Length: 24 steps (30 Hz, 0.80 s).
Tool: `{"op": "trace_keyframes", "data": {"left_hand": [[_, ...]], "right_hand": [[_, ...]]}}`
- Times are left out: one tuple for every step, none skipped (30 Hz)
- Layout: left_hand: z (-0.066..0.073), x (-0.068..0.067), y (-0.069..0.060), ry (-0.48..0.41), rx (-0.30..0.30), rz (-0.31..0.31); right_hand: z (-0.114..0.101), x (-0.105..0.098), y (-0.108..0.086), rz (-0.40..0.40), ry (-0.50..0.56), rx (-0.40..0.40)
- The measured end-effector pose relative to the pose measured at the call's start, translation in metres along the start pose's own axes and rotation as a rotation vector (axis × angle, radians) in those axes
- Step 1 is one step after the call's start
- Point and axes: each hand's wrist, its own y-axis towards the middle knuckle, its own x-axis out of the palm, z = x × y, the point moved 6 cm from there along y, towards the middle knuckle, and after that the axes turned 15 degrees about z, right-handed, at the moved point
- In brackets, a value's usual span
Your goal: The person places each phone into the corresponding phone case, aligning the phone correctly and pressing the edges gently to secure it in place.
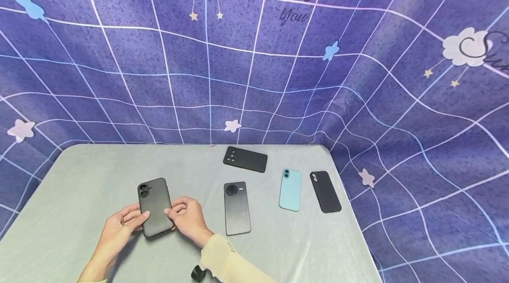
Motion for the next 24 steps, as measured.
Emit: {"op": "trace_keyframes", "data": {"left_hand": [[0.0001, -0.0001, 0.0003, -0.007, 0.008, -0.001], [0.0002, -0.0002, 0.0006, -0.012, 0.015, -0.003], [0.0003, -0.0004, 0.0007, -0.016, 0.021, -0.004], [0.0, -0.0007, 0.0008, -0.012, 0.024, -0.004], [-0.0003, -0.001, 0.0009, -0.008, 0.026, -0.004], [-0.0004, -0.0011, 0.001, -0.006, 0.026, -0.005], [-0.0007, -0.0013, 0.0009, 0.002, 0.026, -0.006], [-0.001, -0.0014, 0.001, 0.005, 0.024, -0.005], [-0.0012, -0.0013, 0.0011, 0.008, 0.024, -0.006], [-0.0014, -0.0014, 0.0012, 0.011, 0.025, -0.005], [-0.0016, -0.0015, 0.0012, 0.012, 0.026, -0.004], [-0.0017, -0.0017, 0.0009, 0.004, 0.023, -0.002], [-0.0018, -0.0019, 0.0006, -0.007, 0.019, -0.001], [-0.002, -0.0021, 0.0006, -0.021, 0.012, 0.0], [-0.0022, -0.0024, 0.0005, -0.033, 0.004, -0.001], [-0.0022, -0.0027, 0.0003, -0.049, -0.003, 0.001], [-0.0021, -0.0029, 0.0, -0.067, -0.012, 0.0], [-0.002, -0.0032, -0.0004, -0.083, -0.021, 0.001], [-0.0019, -0.0035, -0.0005, -0.091, -0.027, 0.001], [-0.0019, -0.0038, -0.0006, -0.096, -0.033, 0.001], [-0.0018, -0.0041, -0.001, -0.1, -0.037, 0.002], [-0.0018, -0.0043, -0.0013, -0.105, -0.043, 0.004], [-0.0019, -0.0045, -0.0016, -0.108, -0.05, 0.004], [-0.0021, -0.0047, -0.0019, -0.11, -0.056, 0.006]], "right_hand": [[0.0001, 0.0001, -0.0001, 0.001, 0.006, 0.003], [-0.0001, 0.0004, -0.0002, -0.001, 0.012, 0.004], [0.0001, 0.0006, -0.0003, -0.003, 0.016, 0.006], [0.0001, 0.0007, -0.0004, -0.004, 0.02, 0.008], [0.0002, 0.0008, -0.0005, -0.001, 0.023, 0.009], [0.0003, 0.0009, -0.0006, -0.002, 0.024, 0.01], [0.0002, 0.0008, -0.0005, -0.001, 0.022, 0.01], [0.0, 0.0006, -0.0005, 0.0, 0.022, 0.01], [0.0, 0.0006, -0.0004, 0.0, 0.024, 0.01], [-0.0003, 0.0007, -0.0002, -0.001, 0.027, 0.008], [-0.0005, 0.0008, 0.0, -0.002, 0.03, 0.008], [-0.0006, 0.0008, 0.0002, -0.005, 0.034, 0.012], [-0.0005, 0.001, 0.0004, -0.005, 0.04, 0.014], [-0.0005, 0.0014, 0.0006, -0.007, 0.049, 0.016], [-0.0003, 0.0018, 0.0008, -0.009, 0.06, 0.02], [-0.0001, 0.0023, 0.0009, -0.011, 0.069, 0.023], [0.0, 0.0027, 0.001, -0.012, 0.08, 0.029], [0.0002, 0.0032, 0.0011, -0.014, 0.091, 0.036], [0.0003, 0.0036, 0.0011, -0.016, 0.101, 0.042], [0.0003, 0.0042, 0.0011, -0.02, 0.111, 0.049], [0.0003, 0.0046, 0.0009, -0.024, 0.12, 0.056], [0.0005, 0.0049, 0.0008, -0.028, 0.127, 0.063], [0.0005, 0.005, 0.0006, -0.03, 0.132, 0.07], [0.0006, 0.0052, 0.0003, -0.031, 0.137, 0.074]]}}
